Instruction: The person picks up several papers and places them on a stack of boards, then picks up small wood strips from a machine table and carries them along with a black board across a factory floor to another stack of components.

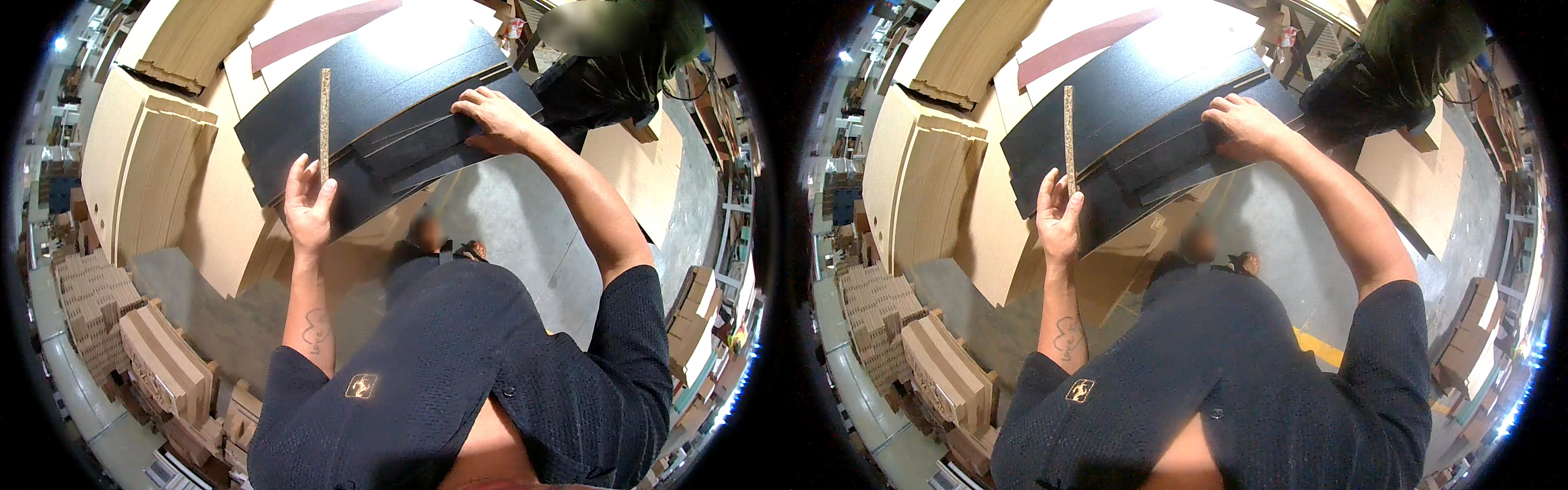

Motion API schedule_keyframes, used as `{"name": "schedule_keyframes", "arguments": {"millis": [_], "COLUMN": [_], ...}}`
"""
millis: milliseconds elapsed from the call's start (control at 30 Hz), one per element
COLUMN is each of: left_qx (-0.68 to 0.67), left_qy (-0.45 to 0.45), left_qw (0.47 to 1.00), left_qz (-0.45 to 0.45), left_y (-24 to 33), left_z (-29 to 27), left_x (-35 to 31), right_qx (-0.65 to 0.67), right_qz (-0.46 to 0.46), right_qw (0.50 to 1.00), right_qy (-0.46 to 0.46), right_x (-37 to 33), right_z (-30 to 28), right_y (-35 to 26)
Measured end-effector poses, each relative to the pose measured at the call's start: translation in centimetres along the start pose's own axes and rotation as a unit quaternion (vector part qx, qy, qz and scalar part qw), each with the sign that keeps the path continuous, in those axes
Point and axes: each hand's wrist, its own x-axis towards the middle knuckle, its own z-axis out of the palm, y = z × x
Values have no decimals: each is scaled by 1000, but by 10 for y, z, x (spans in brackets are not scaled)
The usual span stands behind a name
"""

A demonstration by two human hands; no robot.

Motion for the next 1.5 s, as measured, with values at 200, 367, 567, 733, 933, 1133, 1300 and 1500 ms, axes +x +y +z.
{"name": "schedule_keyframes", "arguments": {"millis": [200, 367, 567, 733, 933, 1133, 1300, 1500], "left_qx": [15, 159, 340, 373, 459, 435, 414, 422], "left_qy": [-10, -36, -170, -254, -266, -278, -244, -185], "left_qw": [1000, 985, 894, 830, 785, 788, 830, 873], "left_qz": [-16, 53, 239, 328, 321, 335, 282, 158], "left_y": [-3, 9, 42, 11, 17, 9, 31, 34], "left_z": [6, 20, 66, 94, 117, 128, 112, 71], "left_x": [1, 4, 32, 57, 58, 62, 70, 145], "right_qx": [-4, -37, -30, -30, 193, 627, 695, 694], "right_qz": [-15, -2, 35, 186, 363, 403, 399, 401], "right_qw": [1000, 999, 996, 960, 877, 622, 539, 528], "right_qy": [4, 33, 80, 206, 248, 242, 259, 280], "right_x": [0, -9, -24, -69, -134, -112, -100, -111], "right_z": [-2, -10, 2, -5, 38, 73, 84, 80], "right_y": [0, -5, 8, 31, 16, -16, -24, -33]}}
